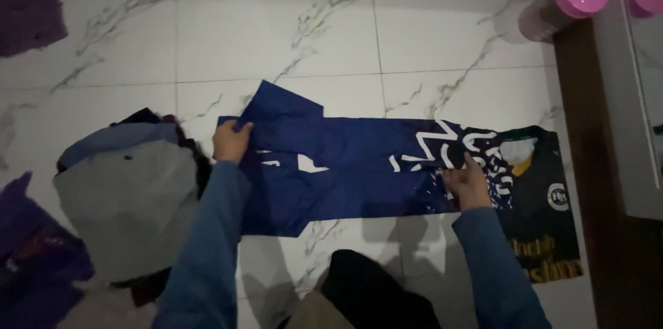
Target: The recorder gathers various items of clothing from a shelf and the floor and folds them neatly on the floor.
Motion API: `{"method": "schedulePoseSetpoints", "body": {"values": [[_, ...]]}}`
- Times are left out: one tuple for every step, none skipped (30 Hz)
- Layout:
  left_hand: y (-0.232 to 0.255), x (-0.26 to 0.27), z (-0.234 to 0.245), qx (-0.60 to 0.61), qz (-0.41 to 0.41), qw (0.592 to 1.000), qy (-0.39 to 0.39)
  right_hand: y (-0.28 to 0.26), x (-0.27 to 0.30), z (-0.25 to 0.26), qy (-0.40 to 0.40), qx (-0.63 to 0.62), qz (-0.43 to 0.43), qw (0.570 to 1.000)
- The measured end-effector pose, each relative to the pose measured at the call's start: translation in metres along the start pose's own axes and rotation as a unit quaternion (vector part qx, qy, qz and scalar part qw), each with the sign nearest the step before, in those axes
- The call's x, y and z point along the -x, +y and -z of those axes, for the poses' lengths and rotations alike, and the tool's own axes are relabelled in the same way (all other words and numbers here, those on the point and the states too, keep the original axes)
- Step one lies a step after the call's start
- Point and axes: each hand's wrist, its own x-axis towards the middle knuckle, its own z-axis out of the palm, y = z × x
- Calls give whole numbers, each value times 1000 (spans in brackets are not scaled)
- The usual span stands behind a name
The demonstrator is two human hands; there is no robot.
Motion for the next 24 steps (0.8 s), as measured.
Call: {"method": "schedulePoseSetpoints", "body": {"values": [[6,0,8,1,-3,1000,-4,-11,23,-24,4,-1,2,1000],[12,0,16,37,-7,999,-15,-22,46,-49,4,292,163,942],[17,1,24,73,-9,997,-25,-33,67,-75,0,556,301,775],[27,2,36,74,-10,997,-29,-42,58,-80,3,557,300,774],[36,4,51,145,44,986,-70,-51,47,-87,-22,497,290,818],[45,6,66,214,97,966,-110,-59,36,-94,-46,434,278,856],[39,9,71,213,99,966,-109,-66,21,-91,-48,434,276,856],[33,12,76,195,85,970,-115,-73,6,-87,-23,162,164,973],[28,14,83,177,69,975,-119,-80,-11,-87,4,-128,37,991],[10,20,77,176,69,975,-116,-78,-21,-70,1,-128,36,991],[-9,28,70,89,13,990,-109,-75,-31,-52,32,-85,41,995],[-28,35,64,0,-44,994,-101,-72,-40,-34,62,-41,46,996],[-22,43,66,-1,-41,994,-99,-62,-50,-13,60,-40,43,996],[-17,51,68,-52,21,989,-137,-51,-60,9,101,27,31,994],[-12,59,69,-101,83,976,-174,-42,-71,31,142,94,18,985],[-12,61,66,-101,87,976,-172,-42,-57,22,139,95,15,986],[-12,62,63,-111,99,970,-193,-42,-42,14,80,215,43,972],[-11,64,59,-121,112,963,-214,-43,-27,7,18,325,69,943],[-12,65,56,-122,113,963,-213,-44,-18,5,17,325,68,943],[-11,65,53,-124,108,966,-202,-45,-10,3,5,462,123,878],[-11,65,50,-127,102,968,-190,-47,-1,1,-7,587,176,790],[-17,60,45,-127,102,968,-189,-43,-18,20,-7,586,177,791],[-24,57,39,-93,80,980,-157,-40,-33,40,-37,414,159,896],[-32,53,33,-59,58,989,-125,-35,-48,60,-65,225,134,963]]}}
